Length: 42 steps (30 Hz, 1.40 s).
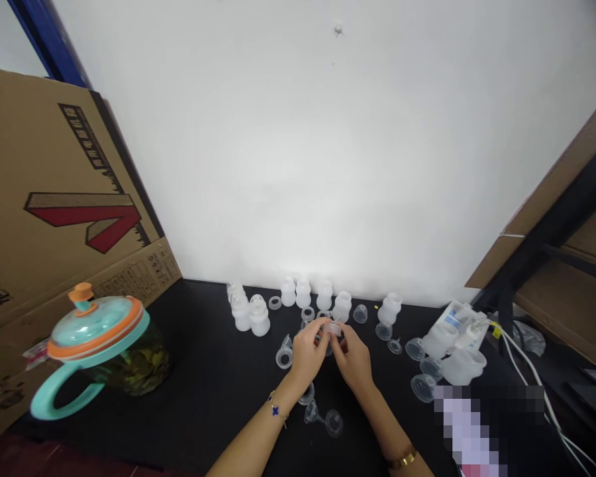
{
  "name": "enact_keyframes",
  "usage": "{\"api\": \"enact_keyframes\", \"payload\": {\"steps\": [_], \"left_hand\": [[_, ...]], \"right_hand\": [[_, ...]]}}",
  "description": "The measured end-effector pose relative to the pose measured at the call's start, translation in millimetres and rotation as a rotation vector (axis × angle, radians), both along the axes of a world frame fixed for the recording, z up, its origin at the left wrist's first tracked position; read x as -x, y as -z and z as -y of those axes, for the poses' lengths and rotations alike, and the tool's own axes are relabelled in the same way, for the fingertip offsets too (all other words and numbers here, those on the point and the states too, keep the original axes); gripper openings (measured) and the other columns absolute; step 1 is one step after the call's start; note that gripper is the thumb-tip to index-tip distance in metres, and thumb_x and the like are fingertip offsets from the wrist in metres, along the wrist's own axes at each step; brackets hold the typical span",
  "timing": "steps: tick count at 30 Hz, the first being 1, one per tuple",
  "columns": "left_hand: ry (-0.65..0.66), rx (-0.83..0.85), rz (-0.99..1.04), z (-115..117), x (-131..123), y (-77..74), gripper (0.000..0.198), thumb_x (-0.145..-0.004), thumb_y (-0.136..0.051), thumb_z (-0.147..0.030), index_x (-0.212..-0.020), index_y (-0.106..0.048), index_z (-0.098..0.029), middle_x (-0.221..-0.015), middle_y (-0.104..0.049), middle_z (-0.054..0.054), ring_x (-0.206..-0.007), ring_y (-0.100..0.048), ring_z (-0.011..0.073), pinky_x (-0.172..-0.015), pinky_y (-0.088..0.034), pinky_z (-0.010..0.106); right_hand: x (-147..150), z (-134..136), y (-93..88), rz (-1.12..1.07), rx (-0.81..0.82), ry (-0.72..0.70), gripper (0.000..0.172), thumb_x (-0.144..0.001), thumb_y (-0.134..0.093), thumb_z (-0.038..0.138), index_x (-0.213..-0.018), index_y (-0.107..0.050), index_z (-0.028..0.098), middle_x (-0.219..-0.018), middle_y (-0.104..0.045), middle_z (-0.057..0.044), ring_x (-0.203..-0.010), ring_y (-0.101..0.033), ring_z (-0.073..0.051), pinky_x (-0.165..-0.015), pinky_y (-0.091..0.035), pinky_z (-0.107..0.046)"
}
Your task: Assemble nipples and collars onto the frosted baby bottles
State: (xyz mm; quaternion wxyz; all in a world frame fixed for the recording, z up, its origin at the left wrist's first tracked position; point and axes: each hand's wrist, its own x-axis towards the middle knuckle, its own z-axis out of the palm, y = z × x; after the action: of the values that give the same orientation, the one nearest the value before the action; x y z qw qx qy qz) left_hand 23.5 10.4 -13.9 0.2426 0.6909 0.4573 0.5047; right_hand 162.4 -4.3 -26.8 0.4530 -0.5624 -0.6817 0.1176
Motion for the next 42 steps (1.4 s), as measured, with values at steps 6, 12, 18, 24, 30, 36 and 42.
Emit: {"api": "enact_keyframes", "payload": {"steps": [6, 12, 18, 24, 30, 36, 42], "left_hand": [[-0.017, -0.001, 0.013, 0.9, -0.5, -0.7, 0.025, -0.095, -0.052, -0.024, -0.112, -0.07, -0.022, -0.11, -0.075, 0.005, -0.085, -0.07, 0.017, -0.067, -0.055, 0.025], [0.031, 0.109, 0.087, 2.7, -2.7, -5.7, 0.027, -0.095, -0.054, -0.031, -0.115, -0.069, -0.02, -0.104, -0.077, 0.007, -0.081, -0.071, 0.0179, -0.061, -0.053, 0.024], [0.064, 0.13, 0.131, 2.9, -3.0, -7.8, 0.023, -0.093, -0.055, -0.029, -0.108, -0.071, -0.019, -0.094, -0.077, 0.005, -0.08, -0.072, 0.0181, -0.061, -0.051, 0.023], [0.048, 0.089, 0.139, 4.0, -3.9, -8.4, 0.023, -0.091, -0.058, -0.028, -0.106, -0.071, -0.017, -0.095, -0.077, 0.007, -0.079, -0.071, 0.0181, -0.06, -0.052, 0.023], [0.04, 0.077, 0.128, 3.3, -3.9, -8.1, 0.024, -0.091, -0.056, -0.028, -0.105, -0.072, -0.016, -0.094, -0.076, 0.007, -0.078, -0.07, 0.0176, -0.059, -0.052, 0.022], [0.03, 0.059, 0.127, 2.0, -3.7, -4.8, 0.026, -0.092, -0.055, -0.029, -0.107, -0.071, -0.016, -0.096, -0.077, 0.008, -0.077, -0.071, 0.0178, -0.061, -0.053, 0.024], [0.005, 0.056, 0.115, 0.7, -3.3, 1.0, 0.028, -0.095, -0.054, -0.03, -0.113, -0.072, -0.017, -0.108, -0.076, 0.01, -0.086, -0.072, 0.0199, -0.066, -0.056, 0.027]], "right_hand": [[-0.3, 1.8, 2.4, 0.0, 0.031, -0.017, 0.034, -0.101, -0.046, 0.042, -0.119, -0.064, 0.02, -0.097, -0.072, -0.005, -0.064, -0.064, -0.016, -0.063, -0.048, -0.027], [0.0, 4.0, 0.2, -0.092, 0.05, -0.043, 0.037, -0.101, -0.047, 0.046, -0.12, -0.066, 0.02, -0.094, -0.073, -0.005, -0.067, -0.065, -0.018, -0.065, -0.049, -0.028], [0.9, 3.7, -1.3, -0.122, 0.047, -0.042, 0.037, -0.1, -0.048, 0.047, -0.117, -0.068, 0.02, -0.089, -0.073, -0.004, -0.066, -0.063, -0.018, -0.064, -0.047, -0.028], [0.0, 4.5, -0.2, -0.136, 0.065, -0.043, 0.038, -0.1, -0.048, 0.048, -0.115, -0.068, 0.019, -0.087, -0.072, -0.004, -0.067, -0.062, -0.018, -0.065, -0.047, -0.028], [0.3, 5.4, -3.1, -0.141, 0.052, -0.044, 0.037, -0.099, -0.049, 0.048, -0.109, -0.07, 0.02, -0.082, -0.071, -0.002, -0.065, -0.062, -0.017, -0.063, -0.047, -0.027], [1.1, 5.9, -4.7, -0.149, 0.048, -0.046, 0.037, -0.099, -0.049, 0.05, -0.108, -0.07, 0.02, -0.08, -0.07, -0.002, -0.063, -0.061, -0.017, -0.061, -0.046, -0.027], [3.7, 4.5, -2.3, -0.124, 0.037, -0.016, 0.036, -0.098, -0.05, 0.047, -0.111, -0.069, 0.019, -0.081, -0.071, -0.003, -0.061, -0.061, -0.017, -0.059, -0.046, -0.027]]}}
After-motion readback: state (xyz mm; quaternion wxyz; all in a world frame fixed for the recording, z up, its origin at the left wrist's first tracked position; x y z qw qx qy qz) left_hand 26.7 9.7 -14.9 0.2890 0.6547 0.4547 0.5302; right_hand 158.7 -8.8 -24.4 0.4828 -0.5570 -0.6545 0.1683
